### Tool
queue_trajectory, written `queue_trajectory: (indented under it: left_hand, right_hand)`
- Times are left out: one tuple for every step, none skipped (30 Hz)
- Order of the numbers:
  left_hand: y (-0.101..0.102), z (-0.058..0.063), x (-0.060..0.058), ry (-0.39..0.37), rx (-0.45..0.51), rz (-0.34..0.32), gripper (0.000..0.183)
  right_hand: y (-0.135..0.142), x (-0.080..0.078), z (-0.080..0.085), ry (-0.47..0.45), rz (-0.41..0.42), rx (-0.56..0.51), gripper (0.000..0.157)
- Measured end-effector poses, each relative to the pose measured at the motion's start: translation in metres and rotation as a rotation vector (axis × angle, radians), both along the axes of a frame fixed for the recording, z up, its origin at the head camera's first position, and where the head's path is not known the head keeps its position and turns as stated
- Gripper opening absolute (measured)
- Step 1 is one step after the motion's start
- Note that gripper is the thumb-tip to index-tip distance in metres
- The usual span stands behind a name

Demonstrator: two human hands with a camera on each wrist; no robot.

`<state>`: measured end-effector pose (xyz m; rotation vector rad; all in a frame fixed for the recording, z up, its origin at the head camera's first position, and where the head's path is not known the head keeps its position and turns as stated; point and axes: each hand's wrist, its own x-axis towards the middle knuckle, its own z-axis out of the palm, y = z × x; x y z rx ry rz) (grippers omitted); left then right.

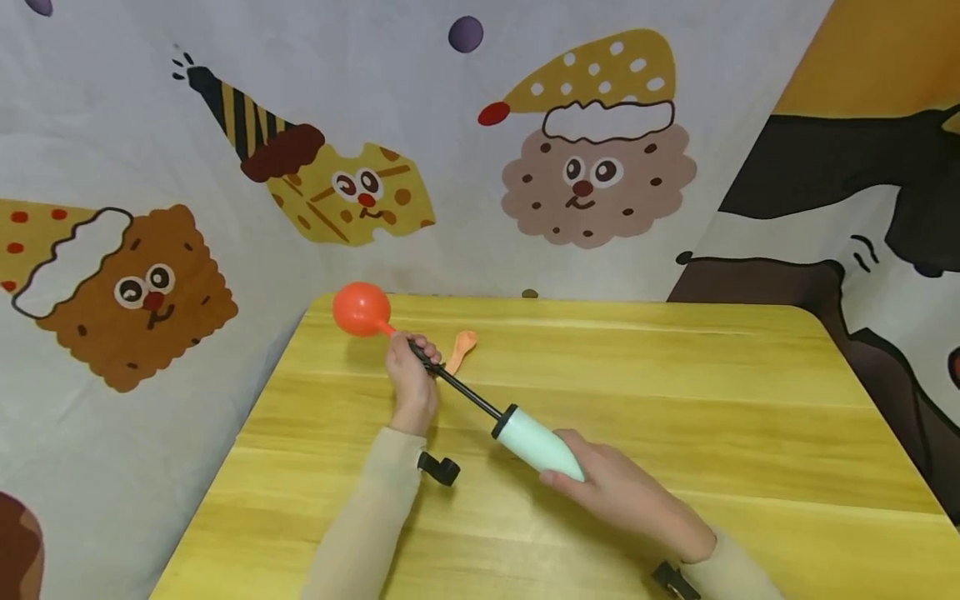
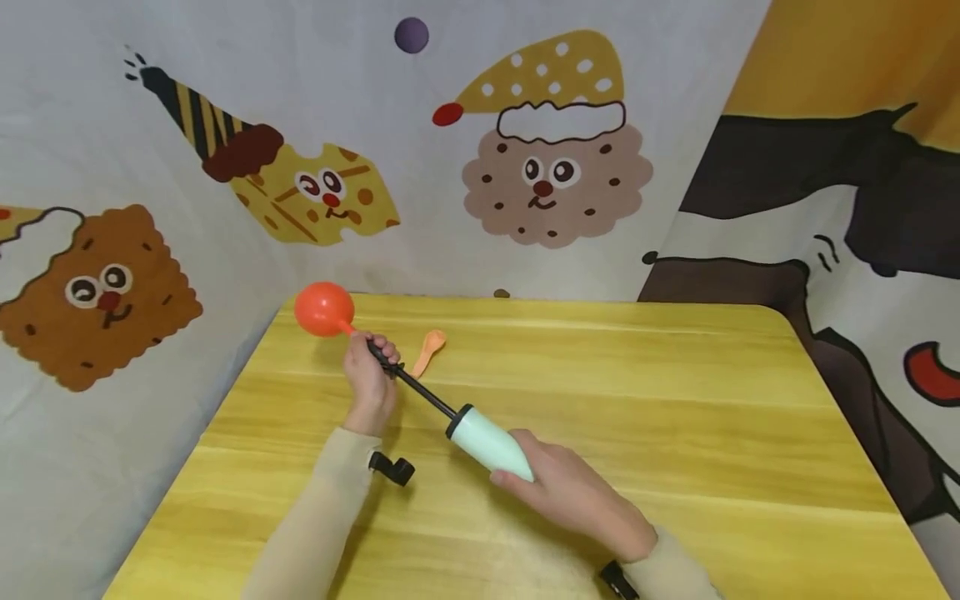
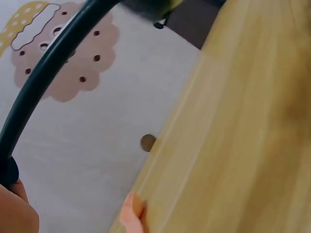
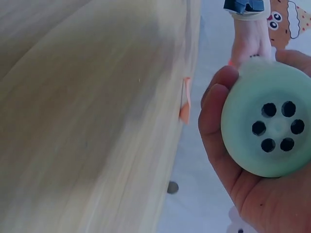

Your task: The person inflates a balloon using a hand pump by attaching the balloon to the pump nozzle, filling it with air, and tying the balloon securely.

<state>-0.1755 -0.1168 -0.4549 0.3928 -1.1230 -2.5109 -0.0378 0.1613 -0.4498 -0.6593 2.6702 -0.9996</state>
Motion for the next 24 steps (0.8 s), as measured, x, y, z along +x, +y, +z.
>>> queue_trajectory:
  left_hand:
    - [-0.002,0.001,-0.001,0.001,0.008,0.012,0.03]
    - [-0.004,0.001,-0.002,0.003,0.015,0.023,0.03]
    - [-0.005,0.001,-0.003,0.005,0.019,0.032,0.03]
    - [-0.005,0.001,-0.003,0.008,0.026,0.04,0.03]
    - [-0.004,0.001,-0.002,0.009,0.027,0.041,0.03]
    - [-0.001,0.001,0.0,0.007,0.025,0.034,0.031]
    - [0.002,0.0,0.002,0.007,0.019,0.024,0.031]
    - [0.006,-0.001,0.004,0.006,0.014,0.015,0.031]
    - [0.01,-0.002,0.007,0.006,0.007,0.007,0.032]
    - [0.014,-0.003,0.01,0.007,0.003,-0.001,0.032]
    - [0.019,-0.004,0.013,0.009,-0.004,-0.009,0.032]
    - [0.023,-0.005,0.016,0.012,-0.01,-0.016,0.032]
    - [0.027,-0.007,0.018,0.014,-0.014,-0.024,0.032]
    - [0.031,-0.007,0.021,0.013,-0.02,-0.035,0.031]
    - [0.035,-0.008,0.024,0.01,-0.028,-0.049,0.03]
    - [0.039,-0.009,0.026,0.007,-0.034,-0.065,0.03]
    - [0.043,-0.01,0.028,0.001,-0.041,-0.081,0.03]
    - [0.046,-0.01,0.031,-0.008,-0.051,-0.096,0.03]
    - [0.05,-0.011,0.033,-0.016,-0.059,-0.109,0.029]
    - [0.052,-0.012,0.036,-0.024,-0.069,-0.116,0.03]
    - [0.054,-0.013,0.038,-0.027,-0.078,-0.124,0.031]
    - [0.055,-0.014,0.04,-0.034,-0.083,-0.129,0.032]
    - [0.056,-0.015,0.042,-0.04,-0.089,-0.133,0.032]
    - [0.055,-0.015,0.043,-0.043,-0.096,-0.131,0.033]
  right_hand:
    - [0.002,0.002,0.001,0.013,0.005,0.001,0.055]
    - [0.004,0.003,0.001,0.021,0.01,0.001,0.054]
    - [0.005,0.003,0.002,0.029,0.015,0.003,0.053]
    - [0.005,0.004,0.003,0.031,0.018,0.004,0.053]
    - [0.005,0.004,0.003,0.032,0.022,0.004,0.053]
    - [0.003,0.003,0.003,0.031,0.028,0.007,0.054]
    - [0.002,0.003,0.003,0.026,0.033,0.013,0.055]
    - [0.0,0.002,0.003,0.021,0.034,0.02,0.056]
    - [-0.002,0.002,0.003,0.019,0.034,0.027,0.057]
    - [-0.004,0.001,0.002,0.013,0.032,0.034,0.059]
    - [-0.006,0.001,0.001,0.009,0.028,0.038,0.06]
    - [-0.009,0.0,0.001,0.007,0.023,0.042,0.061]
    - [-0.011,-0.001,0.0,-0.002,0.015,0.043,0.061]
    - [-0.014,-0.001,0.0,-0.004,0.009,0.043,0.061]
    - [-0.016,-0.003,-0.001,-0.011,0.003,0.039,0.061]
    - [-0.02,-0.004,-0.002,-0.018,-0.004,0.032,0.061]
    - [-0.023,-0.006,-0.002,-0.023,-0.006,0.022,0.061]
    - [-0.026,-0.008,-0.003,-0.028,-0.009,0.012,0.061]
    - [-0.029,-0.01,-0.003,-0.033,-0.009,0.002,0.059]
    - [-0.031,-0.012,-0.003,-0.035,-0.009,-0.007,0.059]
    - [-0.033,-0.013,-0.003,-0.041,-0.008,-0.015,0.059]
    - [-0.036,-0.014,-0.003,-0.043,-0.007,-0.02,0.059]
    - [-0.037,-0.015,-0.004,-0.053,-0.005,-0.029,0.059]
    - [-0.039,-0.015,-0.004,-0.058,-0.005,-0.031,0.06]
